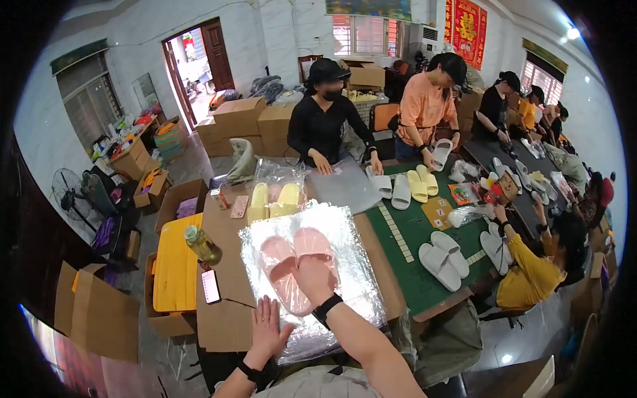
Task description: The recorder is packing various colors of plastic sandals into plastic bags in a shoe manufacturing environment.
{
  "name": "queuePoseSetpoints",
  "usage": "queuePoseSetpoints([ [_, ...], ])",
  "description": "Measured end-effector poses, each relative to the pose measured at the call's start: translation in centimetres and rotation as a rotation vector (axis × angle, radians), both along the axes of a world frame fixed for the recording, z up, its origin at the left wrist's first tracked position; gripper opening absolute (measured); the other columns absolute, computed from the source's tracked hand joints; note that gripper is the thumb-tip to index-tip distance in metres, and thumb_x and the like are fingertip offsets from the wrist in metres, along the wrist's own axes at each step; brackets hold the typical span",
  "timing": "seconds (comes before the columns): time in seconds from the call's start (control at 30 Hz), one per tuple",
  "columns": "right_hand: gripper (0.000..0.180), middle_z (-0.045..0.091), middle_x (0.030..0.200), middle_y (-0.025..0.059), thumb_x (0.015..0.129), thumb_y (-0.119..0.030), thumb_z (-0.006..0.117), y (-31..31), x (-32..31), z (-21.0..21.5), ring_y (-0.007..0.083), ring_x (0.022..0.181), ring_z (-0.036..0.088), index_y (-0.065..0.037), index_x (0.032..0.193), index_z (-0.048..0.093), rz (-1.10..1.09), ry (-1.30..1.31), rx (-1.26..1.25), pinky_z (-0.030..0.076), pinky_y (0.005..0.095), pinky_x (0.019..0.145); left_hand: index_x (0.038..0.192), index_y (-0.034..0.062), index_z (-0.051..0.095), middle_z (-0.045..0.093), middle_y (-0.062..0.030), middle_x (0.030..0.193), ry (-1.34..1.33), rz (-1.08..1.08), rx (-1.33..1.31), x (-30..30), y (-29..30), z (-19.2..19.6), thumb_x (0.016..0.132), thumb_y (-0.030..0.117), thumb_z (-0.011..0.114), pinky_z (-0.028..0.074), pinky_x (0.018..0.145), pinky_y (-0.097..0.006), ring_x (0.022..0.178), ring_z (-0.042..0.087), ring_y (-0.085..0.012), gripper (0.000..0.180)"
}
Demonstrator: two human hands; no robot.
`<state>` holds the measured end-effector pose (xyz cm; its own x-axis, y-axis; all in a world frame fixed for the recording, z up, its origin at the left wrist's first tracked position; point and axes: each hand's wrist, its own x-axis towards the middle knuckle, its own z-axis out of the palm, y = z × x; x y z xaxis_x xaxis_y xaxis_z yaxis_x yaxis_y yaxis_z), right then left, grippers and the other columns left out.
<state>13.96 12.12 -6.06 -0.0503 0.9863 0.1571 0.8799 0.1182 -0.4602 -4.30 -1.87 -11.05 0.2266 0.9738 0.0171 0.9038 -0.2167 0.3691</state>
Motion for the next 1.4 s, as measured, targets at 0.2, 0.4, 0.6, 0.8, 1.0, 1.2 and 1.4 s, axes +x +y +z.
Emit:
queuePoseSetpoints([
  [0.2, 0.024, 0.071, 0.081, 0.017, 0.087, -0.029, 0.067, 0.7, -0.5, -1.5, 0.0341, 0.076, 0.07, -0.005, 0.085, 0.069, -0.065, 0.075, 0.063, 0.055, 0.0458, 0.069, 0.158, 0.0015, 0.021, 0.005, -0.0231, 0.167, -0.059, -0.011, 0.005, -0.2, 0.3, -0.2, 0.094, 0.063, 0.049, 0.005, 0.122, -0.056, 0.154, 0.007, -0.0385, 0.093],
  [0.4, 0.021, 0.071, 0.082, 0.0177, 0.086, -0.026, 0.066, 0.9, -1.0, -1.6, 0.0352, 0.076, 0.07, -0.005, 0.087, 0.069, -0.095, 0.075, 0.032, 0.055, 0.0468, 0.07, 0.158, -0.0004, 0.02, 0.005, -0.0275, 0.165, -0.069, -0.021, 0.041, -0.3, 0.3, -0.3, 0.093, 0.059, 0.055, 0.01, 0.122, -0.055, 0.153, 0.007, -0.0417, 0.095],
  [0.6, 0.025, 0.071, 0.08, 0.0195, 0.086, -0.027, 0.065, 0.7, -1.2, -1.8, 0.0364, 0.072, 0.07, -0.002, 0.087, 0.068, -0.123, 0.081, 0.058, 0.056, 0.0464, 0.067, 0.155, -0.0051, 0.023, 0.011, -0.0328, 0.162, -0.203, -0.024, 0.069, -0.1, 0.2, -0.1, 0.09, 0.051, 0.064, 0.017, 0.121, -0.053, 0.151, 0.013, -0.0471, 0.095],
  [0.8, 0.025, 0.069, 0.077, 0.0183, 0.086, -0.027, 0.064, 0.8, -1.0, -1.7, 0.0361, 0.071, 0.069, -0.002, 0.085, 0.067, -0.121, 0.117, 0.1, 0.055, 0.0477, 0.067, 0.151, -0.0126, 0.021, 0.016, -0.0338, 0.16, -0.176, -0.03, 0.122, -0.4, 0.4, -0.8, 0.087, 0.047, 0.069, 0.019, 0.122, -0.051, 0.149, 0.018, -0.0481, 0.1],
  [1.0, 0.023, 0.068, 0.077, 0.0172, 0.086, -0.028, 0.065, 1.5, 0.9, -2.2, 0.0361, 0.072, 0.068, -0.006, 0.082, 0.065, -0.158, 0.207, 0.108, 0.053, 0.0489, 0.068, 0.152, -0.0119, 0.018, 0.016, -0.031, 0.162, -0.133, -0.044, 0.135, -0.5, 0.6, -1.4, 0.088, 0.049, 0.067, 0.018, 0.122, -0.051, 0.151, 0.017, -0.0443, 0.101],
  [1.2, 0.028, 0.071, 0.093, 0.0176, 0.088, -0.033, 0.063, 1.4, 6.6, -0.1, 0.0366, 0.087, 0.068, -0.005, 0.088, 0.067, -0.263, 0.186, 0.015, 0.053, 0.0476, 0.078, 0.155, -0.006, 0.021, 0.016, -0.0274, 0.163, -0.036, 0.018, 0.055, -0.7, -0.4, 0.8, 0.092, 0.056, 0.06, 0.018, 0.12, -0.054, 0.151, 0.017, -0.0412, 0.097],
  [1.4, 0.029, 0.068, 0.075, 0.0187, 0.082, -0.03, 0.071, -1.7, 17.0, -2.4, 0.0363, 0.069, 0.066, -0.003, 0.076, 0.068, -0.499, 0.298, 0.176, 0.051, 0.045, 0.066, 0.154, -0.005, 0.024, 0.017, -0.0259, 0.164, 0.024, -0.006, 0.051, 0.2, -0.1, 0.3, 0.091, 0.056, 0.06, 0.019, 0.12, -0.054, 0.152, 0.016, -0.0391, 0.095],
])
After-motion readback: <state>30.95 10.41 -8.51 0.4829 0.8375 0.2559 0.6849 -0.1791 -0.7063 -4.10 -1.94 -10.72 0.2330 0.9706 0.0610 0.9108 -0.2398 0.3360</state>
